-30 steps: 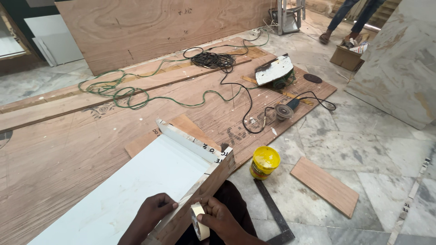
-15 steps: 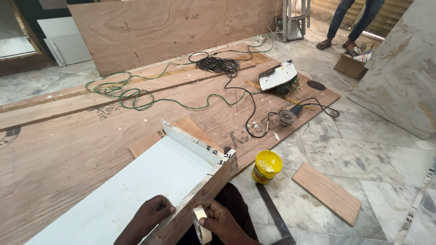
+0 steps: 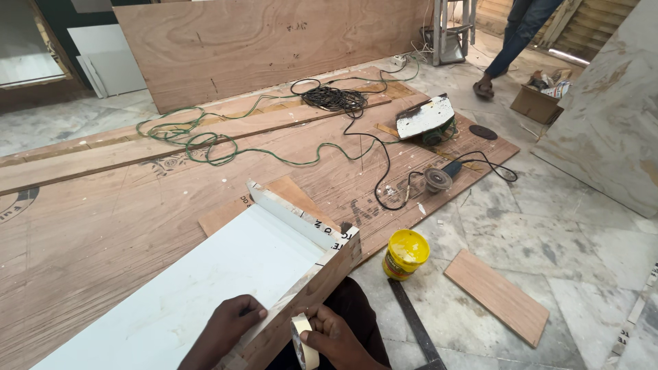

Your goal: The person sits on the floor and applies masking tape to the edges of a white wooden box. They carefully align and press the tape along the seams and corners, smoothing it down with their fingers. Another person is visible in the background working with a power tool.

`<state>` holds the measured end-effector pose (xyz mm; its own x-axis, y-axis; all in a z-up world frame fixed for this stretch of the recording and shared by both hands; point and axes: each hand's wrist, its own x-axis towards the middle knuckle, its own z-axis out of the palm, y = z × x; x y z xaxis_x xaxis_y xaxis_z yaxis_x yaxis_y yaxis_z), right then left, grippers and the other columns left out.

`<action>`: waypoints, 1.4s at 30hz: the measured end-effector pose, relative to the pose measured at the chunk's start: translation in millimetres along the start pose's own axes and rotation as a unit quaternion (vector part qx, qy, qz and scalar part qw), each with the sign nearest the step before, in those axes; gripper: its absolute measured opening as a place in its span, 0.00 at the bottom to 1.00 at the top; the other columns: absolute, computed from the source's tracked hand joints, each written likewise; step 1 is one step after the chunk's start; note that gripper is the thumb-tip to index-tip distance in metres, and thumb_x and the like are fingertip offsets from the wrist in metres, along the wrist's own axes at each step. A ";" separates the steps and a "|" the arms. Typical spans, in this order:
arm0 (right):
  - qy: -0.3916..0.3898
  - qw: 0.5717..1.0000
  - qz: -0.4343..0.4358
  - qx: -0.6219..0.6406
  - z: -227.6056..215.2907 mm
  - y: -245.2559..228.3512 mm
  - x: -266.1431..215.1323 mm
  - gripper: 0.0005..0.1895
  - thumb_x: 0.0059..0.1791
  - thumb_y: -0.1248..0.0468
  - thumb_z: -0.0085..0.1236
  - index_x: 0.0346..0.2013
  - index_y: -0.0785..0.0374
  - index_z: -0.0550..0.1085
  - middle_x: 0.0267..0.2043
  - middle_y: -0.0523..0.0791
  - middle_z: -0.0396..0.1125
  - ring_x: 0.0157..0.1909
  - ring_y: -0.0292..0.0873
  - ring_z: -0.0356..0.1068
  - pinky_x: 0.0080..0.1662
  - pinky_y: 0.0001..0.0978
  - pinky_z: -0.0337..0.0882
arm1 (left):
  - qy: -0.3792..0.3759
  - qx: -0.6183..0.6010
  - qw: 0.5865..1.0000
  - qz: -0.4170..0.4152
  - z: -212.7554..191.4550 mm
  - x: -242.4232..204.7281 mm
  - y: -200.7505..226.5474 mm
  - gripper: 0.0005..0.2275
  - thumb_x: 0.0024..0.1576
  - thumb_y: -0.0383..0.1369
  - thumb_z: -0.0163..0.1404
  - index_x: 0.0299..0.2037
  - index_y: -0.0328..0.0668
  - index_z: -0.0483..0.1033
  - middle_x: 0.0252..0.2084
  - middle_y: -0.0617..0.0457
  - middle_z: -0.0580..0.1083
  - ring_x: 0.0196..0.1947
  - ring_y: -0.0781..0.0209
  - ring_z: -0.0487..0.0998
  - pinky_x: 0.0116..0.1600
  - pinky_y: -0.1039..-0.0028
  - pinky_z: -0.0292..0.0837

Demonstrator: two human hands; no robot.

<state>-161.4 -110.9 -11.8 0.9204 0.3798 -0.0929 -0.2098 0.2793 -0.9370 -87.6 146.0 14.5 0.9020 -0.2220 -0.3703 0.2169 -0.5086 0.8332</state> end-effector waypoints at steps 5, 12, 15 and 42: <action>0.000 1.000 0.009 -0.029 1.0 1.5 -2.5 0.28 0.51 0.66 0.57 0.65 0.71 0.64 0.43 0.46 0.70 0.46 0.33 0.71 0.49 0.26 0.71 | -0.013 0.085 0.996 0.008 -18.9 -9.3 -16.7 0.12 0.58 0.42 0.55 0.34 0.40 0.82 0.28 0.52 0.79 0.33 0.64 0.77 0.44 0.69 0.74; 0.009 1.000 0.020 -0.022 15.3 -9.5 -1.7 0.32 0.49 0.67 0.57 0.67 0.70 0.61 0.49 0.47 0.73 0.53 0.34 0.73 0.56 0.27 0.73 | 0.195 0.414 0.887 -0.064 -46.1 -40.4 9.5 0.17 0.67 0.51 0.46 0.36 0.48 0.76 0.32 0.52 0.79 0.36 0.58 0.84 0.45 0.69 0.78; -0.005 1.000 0.019 -0.014 20.9 -16.2 -6.7 0.33 0.50 0.68 0.56 0.69 0.70 0.60 0.51 0.51 0.71 0.54 0.38 0.71 0.57 0.31 0.71 | 0.248 0.278 0.928 -0.025 -48.3 -45.4 16.1 0.14 0.60 0.44 0.54 0.52 0.52 0.73 0.25 0.56 0.77 0.27 0.58 0.82 0.37 0.67 0.76; -0.014 0.993 -0.047 -0.105 50.2 -61.9 -1.2 0.35 0.54 0.69 0.51 0.74 0.70 0.51 0.45 0.52 0.69 0.39 0.37 0.72 0.44 0.29 0.73 | 0.352 0.213 0.898 0.159 -10.8 -58.0 59.1 0.16 0.58 0.42 0.53 0.55 0.56 0.79 0.35 0.56 0.81 0.41 0.61 0.82 0.67 0.56 0.62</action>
<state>-166.1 -84.4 63.2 0.9228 0.3852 0.0052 -0.0468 0.1254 -0.9910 -123.1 137.8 89.7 0.9381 0.0920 0.3338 -0.1203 -0.8174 0.5634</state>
